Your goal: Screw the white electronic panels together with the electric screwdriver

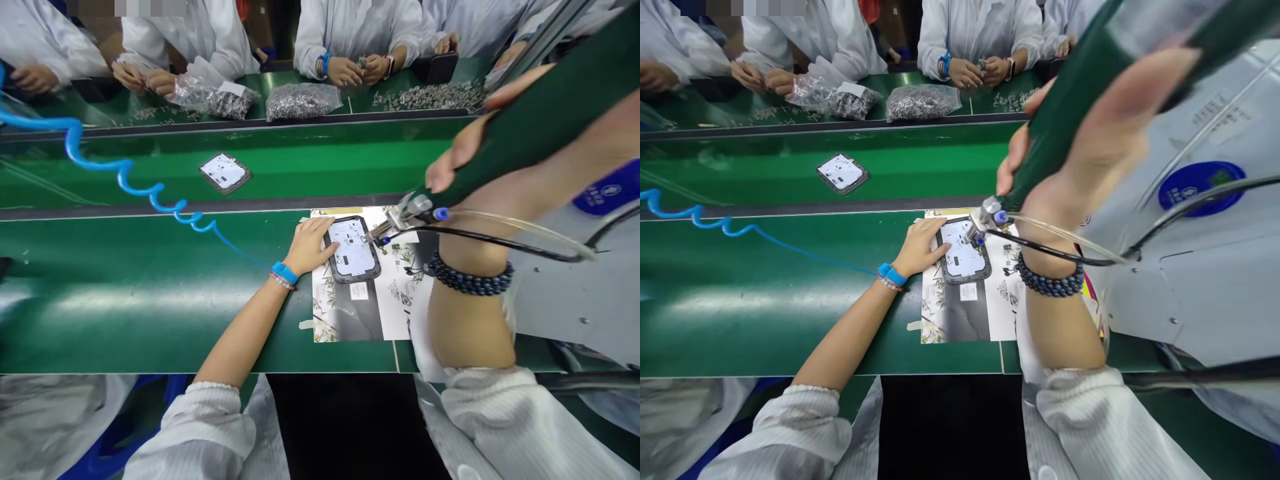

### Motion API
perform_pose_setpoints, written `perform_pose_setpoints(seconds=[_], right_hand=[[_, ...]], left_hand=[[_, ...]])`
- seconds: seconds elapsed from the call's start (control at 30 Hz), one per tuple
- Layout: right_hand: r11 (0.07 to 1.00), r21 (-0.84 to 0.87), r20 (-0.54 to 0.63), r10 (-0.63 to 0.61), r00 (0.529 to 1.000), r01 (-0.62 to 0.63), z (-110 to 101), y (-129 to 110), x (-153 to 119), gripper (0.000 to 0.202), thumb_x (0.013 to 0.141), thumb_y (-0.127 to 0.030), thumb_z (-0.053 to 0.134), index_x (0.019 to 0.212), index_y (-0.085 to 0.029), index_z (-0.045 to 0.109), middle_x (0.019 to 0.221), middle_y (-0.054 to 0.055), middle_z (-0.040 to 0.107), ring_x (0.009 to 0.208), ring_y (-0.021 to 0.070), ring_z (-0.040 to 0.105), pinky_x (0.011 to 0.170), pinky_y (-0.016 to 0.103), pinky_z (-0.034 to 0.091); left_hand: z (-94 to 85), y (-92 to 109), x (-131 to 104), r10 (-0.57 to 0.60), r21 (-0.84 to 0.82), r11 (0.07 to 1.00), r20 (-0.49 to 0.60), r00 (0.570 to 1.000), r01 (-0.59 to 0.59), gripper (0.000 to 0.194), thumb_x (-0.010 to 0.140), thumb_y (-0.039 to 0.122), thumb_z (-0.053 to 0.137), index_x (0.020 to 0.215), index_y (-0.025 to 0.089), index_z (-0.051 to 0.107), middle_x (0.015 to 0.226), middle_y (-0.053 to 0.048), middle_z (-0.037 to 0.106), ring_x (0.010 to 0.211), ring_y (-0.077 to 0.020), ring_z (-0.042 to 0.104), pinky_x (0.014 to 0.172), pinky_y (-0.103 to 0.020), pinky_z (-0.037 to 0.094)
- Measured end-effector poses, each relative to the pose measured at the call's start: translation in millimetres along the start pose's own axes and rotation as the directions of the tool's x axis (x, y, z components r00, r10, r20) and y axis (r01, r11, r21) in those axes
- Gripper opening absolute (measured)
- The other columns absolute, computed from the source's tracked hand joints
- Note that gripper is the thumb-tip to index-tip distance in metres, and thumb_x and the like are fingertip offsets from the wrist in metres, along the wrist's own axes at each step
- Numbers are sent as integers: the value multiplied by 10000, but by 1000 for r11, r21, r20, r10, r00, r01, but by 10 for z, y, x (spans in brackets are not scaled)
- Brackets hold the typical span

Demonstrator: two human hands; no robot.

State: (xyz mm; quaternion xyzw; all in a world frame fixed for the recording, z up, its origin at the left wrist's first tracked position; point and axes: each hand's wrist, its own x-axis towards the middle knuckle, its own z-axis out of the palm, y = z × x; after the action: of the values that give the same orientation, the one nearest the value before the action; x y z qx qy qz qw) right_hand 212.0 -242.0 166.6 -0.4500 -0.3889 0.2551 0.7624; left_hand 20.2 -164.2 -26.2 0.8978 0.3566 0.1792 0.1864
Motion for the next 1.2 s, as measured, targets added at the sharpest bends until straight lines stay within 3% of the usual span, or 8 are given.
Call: perform_pose_setpoints(seconds=[0.07, 0.2, 0.5, 0.73, 1.0, 1.2], right_hand=[[999, 33, -57, -6, 998, 8, 201, 114, -27, 808, 459, -975, 575, 637, -188, 567, 544, -7, 443, 445, 146, 516, 331, 297, 403], [990, 68, -82, -114, 990, 120, 356, 334, -84, 796, 633, -980, 428, 623, -189, 514, 478, -21, 364, 370, 113, 406, 292, 260, 248], [989, 19, -55, -145, 988, 147, 317, 350, -132, 717, 706, -916, 483, 657, -202, 520, 545, -4, 393, 427, 139, 424, 329, 301, 299], [990, 57, -64, -128, 990, 132, 348, 369, -116, 711, 635, -911, 563, 632, -202, 514, 531, -6, 401, 398, 131, 402, 314, 307, 270], [984, 99, -10, -150, 989, 151, 335, 405, -116, 695, 662, -881, 582, 601, -192, 508, 476, -36, 369, 345, 94, 381, 293, 269, 251], [978, 90, -16, -185, 983, 186, 366, 501, -102, 688, 762, -839, 518, 609, -168, 500, 465, -36, 403, 341, 67, 398, 301, 207, 258]], left_hand=[[-1, 2, 1, 0, -4, 1000, 4, 1000, 0, 603, 918, 461, 549, 1439, 161, 502, 1453, -129, 553, 1361, -294, 461, 1123, -443, 329], [-9, 21, 3, -14, -4, 1000, 4, 1000, 14, 592, 917, 453, 559, 1437, 176, 504, 1448, -115, 558, 1348, -293, 470, 1127, -438, 330], [-14, 35, 4, -10, 0, 1000, 7, 1000, 10, 593, 920, 444, 559, 1438, 162, 499, 1446, -120, 557, 1352, -295, 467, 1124, -434, 334], [-6, 25, 0, -13, 6, 1000, 7, 1000, 13, 596, 923, 452, 557, 1444, 168, 497, 1448, -117, 557, 1351, -292, 468, 1122, -433, 333], [-4, 29, 4, -13, -4, 1000, 10, 1000, 13, 588, 920, 449, 553, 1445, 191, 499, 1458, -106, 551, 1356, -298, 459, 1124, -446, 331], [-16, 27, 0, -4, 9, 1000, 11, 1000, 4, 595, 920, 441, 554, 1444, 164, 498, 1442, -129, 557, 1347, -300, 468, 1117, -436, 339]])
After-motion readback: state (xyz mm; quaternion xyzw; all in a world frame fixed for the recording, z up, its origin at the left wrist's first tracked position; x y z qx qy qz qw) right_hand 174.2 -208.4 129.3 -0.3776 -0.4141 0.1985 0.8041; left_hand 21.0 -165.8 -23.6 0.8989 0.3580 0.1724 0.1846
